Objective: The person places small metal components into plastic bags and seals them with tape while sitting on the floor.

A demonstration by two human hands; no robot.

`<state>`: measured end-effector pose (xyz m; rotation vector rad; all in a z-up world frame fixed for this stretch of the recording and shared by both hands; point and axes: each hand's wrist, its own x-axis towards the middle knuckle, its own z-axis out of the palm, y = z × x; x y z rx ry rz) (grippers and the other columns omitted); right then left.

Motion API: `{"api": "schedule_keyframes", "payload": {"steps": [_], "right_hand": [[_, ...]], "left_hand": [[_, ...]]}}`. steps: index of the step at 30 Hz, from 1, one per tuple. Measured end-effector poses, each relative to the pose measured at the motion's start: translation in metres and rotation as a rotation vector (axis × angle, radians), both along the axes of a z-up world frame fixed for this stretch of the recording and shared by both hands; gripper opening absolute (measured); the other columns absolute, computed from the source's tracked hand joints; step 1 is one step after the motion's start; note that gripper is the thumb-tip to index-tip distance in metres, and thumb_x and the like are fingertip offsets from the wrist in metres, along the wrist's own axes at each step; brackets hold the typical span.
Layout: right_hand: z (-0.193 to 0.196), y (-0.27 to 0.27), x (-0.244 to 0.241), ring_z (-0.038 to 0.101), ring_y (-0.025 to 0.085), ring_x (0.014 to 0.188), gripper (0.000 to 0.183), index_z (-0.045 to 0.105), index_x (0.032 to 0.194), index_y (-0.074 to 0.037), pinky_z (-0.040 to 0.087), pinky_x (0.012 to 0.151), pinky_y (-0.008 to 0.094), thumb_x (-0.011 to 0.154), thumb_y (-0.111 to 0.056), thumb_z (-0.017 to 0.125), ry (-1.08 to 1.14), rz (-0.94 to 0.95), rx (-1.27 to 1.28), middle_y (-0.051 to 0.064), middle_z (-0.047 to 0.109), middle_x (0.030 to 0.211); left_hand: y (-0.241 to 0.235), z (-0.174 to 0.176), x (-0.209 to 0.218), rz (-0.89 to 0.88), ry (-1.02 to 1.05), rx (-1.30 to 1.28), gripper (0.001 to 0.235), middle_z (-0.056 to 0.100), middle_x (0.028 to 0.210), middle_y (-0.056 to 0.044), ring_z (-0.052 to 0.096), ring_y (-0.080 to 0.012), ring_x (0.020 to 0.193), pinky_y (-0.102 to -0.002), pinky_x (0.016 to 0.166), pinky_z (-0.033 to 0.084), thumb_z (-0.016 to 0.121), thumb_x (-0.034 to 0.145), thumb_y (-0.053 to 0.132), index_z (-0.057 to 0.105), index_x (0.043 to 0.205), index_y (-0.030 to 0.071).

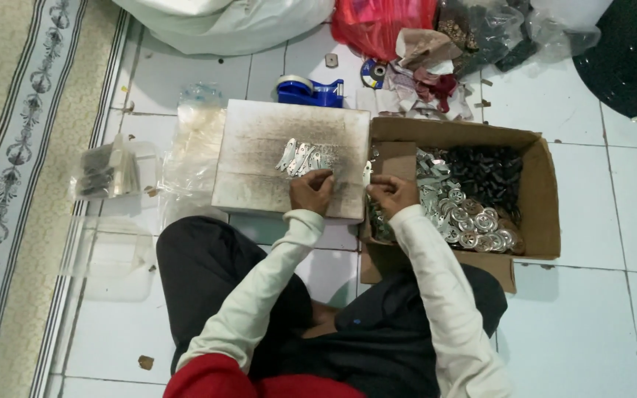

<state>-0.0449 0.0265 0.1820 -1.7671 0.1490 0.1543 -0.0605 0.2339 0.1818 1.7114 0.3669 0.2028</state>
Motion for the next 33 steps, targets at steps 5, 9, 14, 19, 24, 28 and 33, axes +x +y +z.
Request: {"api": "schedule_keyframes", "payload": {"steps": [5,9,14,19,24,28,33], "right_hand": [[-0.001,0.063,0.021,0.071,0.017,0.072,0.028,0.080,0.107,-0.010,0.062,0.060,0.034,0.081,-0.018,0.083,-0.058,0.090,-0.020,0.012,0.076,0.080],[-0.012,0.070,0.033,0.077,0.023,0.085,0.034,0.078,0.114,-0.013,0.064,0.068,0.041,0.081,-0.018,0.085,0.036,0.050,-0.131,0.010,0.078,0.093],[-0.034,-0.024,0.045,0.071,0.016,0.067,0.029,0.079,0.112,-0.016,0.060,0.059,0.033,0.085,-0.009,0.073,-0.081,-0.051,-0.243,0.005,0.076,0.082],[-0.056,-0.151,0.047,0.074,0.030,0.093,0.022,0.080,0.110,-0.018,0.059,0.078,0.045,0.089,-0.011,0.080,-0.012,-0.025,-0.594,0.009,0.078,0.094],[-0.033,-0.181,0.033,0.070,0.034,0.112,0.026,0.081,0.107,-0.028,0.056,0.098,0.051,0.093,-0.008,0.070,0.279,0.073,-0.898,0.006,0.079,0.109],[0.010,-0.146,0.033,0.068,0.042,0.115,0.035,0.078,0.120,-0.026,0.056,0.098,0.058,0.094,-0.005,0.068,0.342,0.139,-0.891,0.016,0.075,0.124],[0.058,-0.112,0.019,0.069,0.039,0.115,0.030,0.071,0.122,-0.014,0.057,0.095,0.059,0.095,-0.007,0.062,0.403,0.264,-1.003,0.020,0.073,0.125]], "left_hand": [[0.048,-0.006,0.021,0.098,-0.103,0.048,0.018,0.078,0.090,-0.021,0.076,-0.0310,0.078,-0.042,0.068,0.060,0.077,0.090,0.008,0.080,0.108,0.003],[0.066,0.004,0.028,0.153,-0.109,0.240,0.030,0.077,0.094,-0.026,0.076,-0.0409,0.079,-0.048,0.067,0.059,0.081,0.088,0.015,0.077,0.112,-0.003],[0.046,-0.025,0.043,0.139,-0.314,0.436,0.022,0.073,0.082,-0.014,0.073,-0.0299,0.069,-0.037,0.060,0.059,0.086,0.083,0.012,0.079,0.103,0.006],[-0.050,-0.046,0.035,-0.185,-0.480,0.445,0.015,0.072,0.081,-0.008,0.071,-0.0259,0.069,-0.034,0.061,0.060,0.081,0.086,0.007,0.078,0.100,0.012],[-0.174,-0.058,0.025,-0.648,-0.117,0.794,0.011,0.068,0.098,-0.006,0.074,-0.0276,0.083,-0.039,0.072,0.061,0.073,0.089,0.017,0.076,0.099,0.017],[-0.226,-0.138,0.046,-0.825,-0.148,0.844,0.010,0.060,0.084,-0.008,0.071,-0.0269,0.074,-0.039,0.066,0.062,0.078,0.085,0.013,0.073,0.093,0.009],[-0.223,-0.101,0.035,-0.928,0.124,0.736,0.037,0.067,0.111,-0.020,0.073,-0.0399,0.107,-0.050,0.089,0.061,0.058,0.099,0.028,0.058,0.127,0.004]]}}
